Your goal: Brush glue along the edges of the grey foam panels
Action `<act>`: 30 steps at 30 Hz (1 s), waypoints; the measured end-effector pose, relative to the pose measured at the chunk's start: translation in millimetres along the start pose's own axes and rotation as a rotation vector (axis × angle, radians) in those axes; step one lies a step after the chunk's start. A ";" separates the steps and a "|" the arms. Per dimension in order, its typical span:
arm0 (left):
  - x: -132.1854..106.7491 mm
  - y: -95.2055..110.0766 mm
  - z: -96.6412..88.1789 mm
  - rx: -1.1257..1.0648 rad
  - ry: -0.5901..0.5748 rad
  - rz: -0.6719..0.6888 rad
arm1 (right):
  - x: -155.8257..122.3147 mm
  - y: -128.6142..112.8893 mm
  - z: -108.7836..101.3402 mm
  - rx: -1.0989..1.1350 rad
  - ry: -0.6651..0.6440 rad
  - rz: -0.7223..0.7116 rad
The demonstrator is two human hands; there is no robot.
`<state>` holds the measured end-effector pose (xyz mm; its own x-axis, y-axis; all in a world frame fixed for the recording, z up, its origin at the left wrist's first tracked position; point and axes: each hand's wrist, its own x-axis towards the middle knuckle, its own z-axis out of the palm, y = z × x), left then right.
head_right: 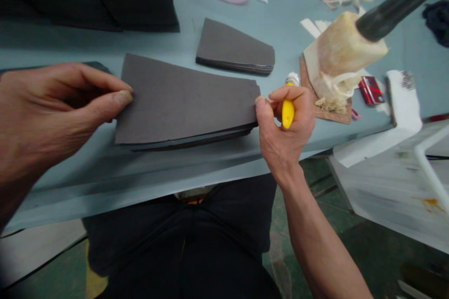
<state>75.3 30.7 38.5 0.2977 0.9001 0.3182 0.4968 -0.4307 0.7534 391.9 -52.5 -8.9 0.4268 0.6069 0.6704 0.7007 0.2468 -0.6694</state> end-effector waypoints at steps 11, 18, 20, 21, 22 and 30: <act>-0.7 0.6 0.5 0.022 -0.018 0.017 | -3.3 3.1 -1.6 -0.005 -0.022 0.012; -0.4 -1.8 3.1 0.005 -0.013 0.025 | -6.5 6.9 -1.6 -0.035 -0.004 0.031; -0.1 -1.6 3.9 -0.001 -0.012 0.027 | -6.4 7.4 -1.3 -0.021 -0.005 0.030; 0.1 -1.4 4.2 -0.001 -0.009 0.028 | -6.0 7.4 -1.1 -0.015 -0.003 0.026; 0.3 -1.2 4.5 0.001 -0.006 0.028 | -5.5 7.2 -0.9 -0.010 0.002 0.023; 0.6 -3.7 7.3 -0.080 0.009 -0.019 | -10.7 10.5 -2.6 0.069 -0.046 0.305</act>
<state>79.6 32.4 31.7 0.2815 0.9088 0.3080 0.4357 -0.4071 0.8028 396.1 -58.4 -22.2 0.5841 0.6940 0.4210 0.5028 0.0979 -0.8589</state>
